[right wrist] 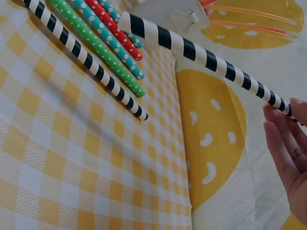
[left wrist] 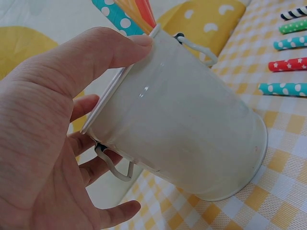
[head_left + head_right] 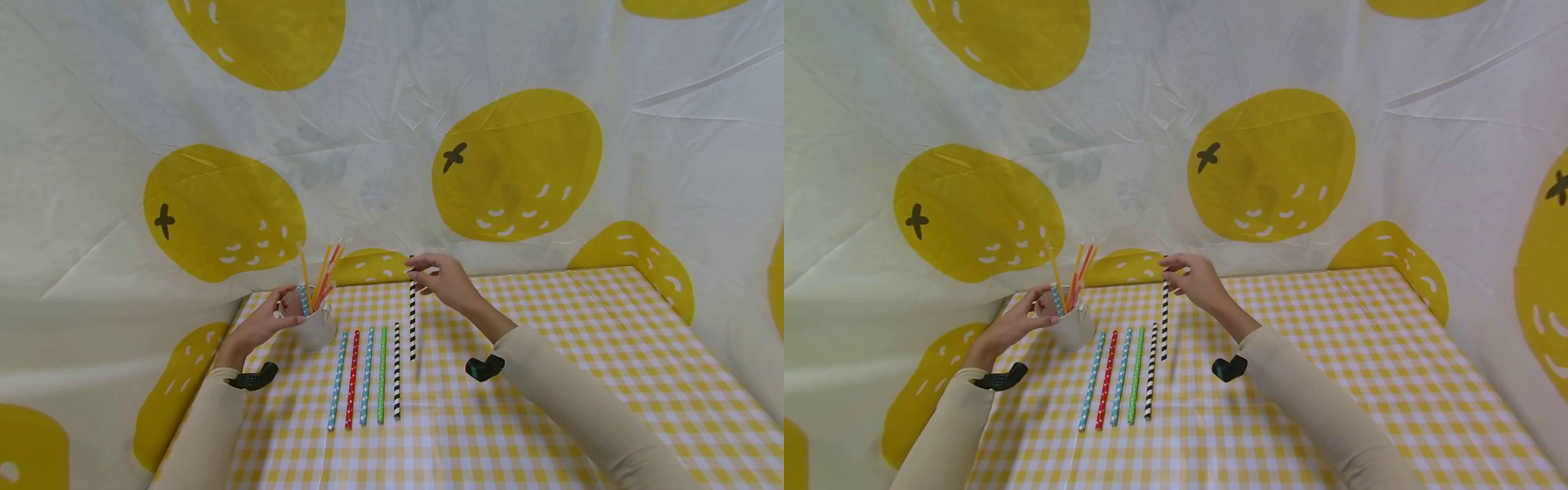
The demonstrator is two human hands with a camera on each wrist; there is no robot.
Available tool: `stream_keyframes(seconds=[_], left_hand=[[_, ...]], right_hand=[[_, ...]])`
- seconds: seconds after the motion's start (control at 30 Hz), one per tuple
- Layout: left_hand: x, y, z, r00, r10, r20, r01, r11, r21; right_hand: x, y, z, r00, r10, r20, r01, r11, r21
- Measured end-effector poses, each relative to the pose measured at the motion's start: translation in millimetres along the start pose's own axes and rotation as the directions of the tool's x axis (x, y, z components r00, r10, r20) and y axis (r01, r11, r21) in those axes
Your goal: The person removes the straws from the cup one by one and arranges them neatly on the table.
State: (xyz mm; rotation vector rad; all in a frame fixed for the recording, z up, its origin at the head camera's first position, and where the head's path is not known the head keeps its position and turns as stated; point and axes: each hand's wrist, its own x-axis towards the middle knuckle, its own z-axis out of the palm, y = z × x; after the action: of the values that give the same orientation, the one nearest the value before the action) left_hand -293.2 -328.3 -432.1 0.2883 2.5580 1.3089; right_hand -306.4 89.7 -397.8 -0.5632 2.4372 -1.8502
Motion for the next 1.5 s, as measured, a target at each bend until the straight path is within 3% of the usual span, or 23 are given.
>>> stream_keyframes(seconds=[0.37, 0.6, 0.87, 1.17, 1.5], left_hand=[[-0.3, -0.7, 0.6, 1.000, 0.004, 0.000, -0.004, 1.000, -0.003], [-0.2, -0.3, 0.5, 1.000, 0.000, -0.004, 0.000, 1.000, -0.003], [-1.2, 0.6, 0.8, 1.000, 0.015, -0.002, -0.015, 1.000, 0.009], [-1.7, 1.1, 0.7, 1.000, 0.029, 0.005, -0.029, 1.000, 0.011], [-1.2, -0.6, 1.1, 1.000, 0.030, -0.002, -0.030, 0.999, 0.025]], right_hand=[[-4.6, 23, 6, 0.983, 0.124, 0.137, -0.108, 0.987, -0.123], [-8.3, 34, 12, 0.972, 0.147, 0.185, -0.124, 0.983, -0.133], [-11.7, 46, 20, 0.944, 0.192, 0.267, -0.143, 0.971, -0.192], [-14.0, 59, 28, 0.922, 0.269, 0.280, -0.208, 0.951, -0.227], [-16.9, 65, 35, 0.913, 0.251, 0.323, -0.137, 0.932, -0.336]])
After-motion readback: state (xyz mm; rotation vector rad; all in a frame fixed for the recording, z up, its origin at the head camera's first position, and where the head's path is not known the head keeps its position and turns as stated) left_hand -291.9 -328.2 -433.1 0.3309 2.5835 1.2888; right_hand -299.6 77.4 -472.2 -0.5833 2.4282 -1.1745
